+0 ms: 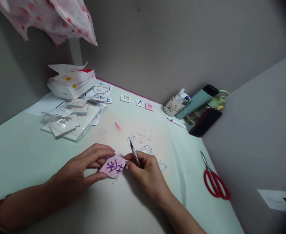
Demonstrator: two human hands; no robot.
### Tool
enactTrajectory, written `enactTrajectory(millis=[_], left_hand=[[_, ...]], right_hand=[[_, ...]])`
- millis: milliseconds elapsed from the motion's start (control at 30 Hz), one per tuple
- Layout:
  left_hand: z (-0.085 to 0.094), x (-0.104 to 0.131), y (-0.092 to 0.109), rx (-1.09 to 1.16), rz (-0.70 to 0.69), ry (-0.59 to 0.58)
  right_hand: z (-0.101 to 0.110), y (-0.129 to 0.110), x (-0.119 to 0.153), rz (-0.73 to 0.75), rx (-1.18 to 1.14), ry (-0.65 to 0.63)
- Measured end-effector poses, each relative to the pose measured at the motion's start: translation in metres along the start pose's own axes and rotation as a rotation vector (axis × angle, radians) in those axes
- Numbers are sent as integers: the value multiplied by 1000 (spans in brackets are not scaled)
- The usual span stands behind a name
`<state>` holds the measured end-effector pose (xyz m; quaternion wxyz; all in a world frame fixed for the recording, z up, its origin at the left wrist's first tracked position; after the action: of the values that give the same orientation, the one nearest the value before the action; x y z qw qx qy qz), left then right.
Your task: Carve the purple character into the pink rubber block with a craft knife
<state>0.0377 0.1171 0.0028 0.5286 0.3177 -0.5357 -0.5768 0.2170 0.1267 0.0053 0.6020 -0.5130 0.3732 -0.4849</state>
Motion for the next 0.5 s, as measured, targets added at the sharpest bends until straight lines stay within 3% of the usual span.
enactTrajectory(millis=[233, 500], left_hand=[[-7, -8, -17, 198, 273, -209], [-18, -5, -26, 404, 395, -342]], right_hand=[[0, 7, -1, -93, -232, 7], [-9, 0, 1, -64, -450, -17]])
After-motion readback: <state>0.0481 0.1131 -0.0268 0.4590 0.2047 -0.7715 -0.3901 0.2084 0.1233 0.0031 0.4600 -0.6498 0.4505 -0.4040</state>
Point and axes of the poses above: each hand's wrist, its own x-axis away from the middle knuckle, its own z-axis out of the back of the hand, y = z × x, the point moved 10 cm from there along -x, towards the middle knuckle, and after that the axes turned 14 degrees about z, right-handed, at the moved point
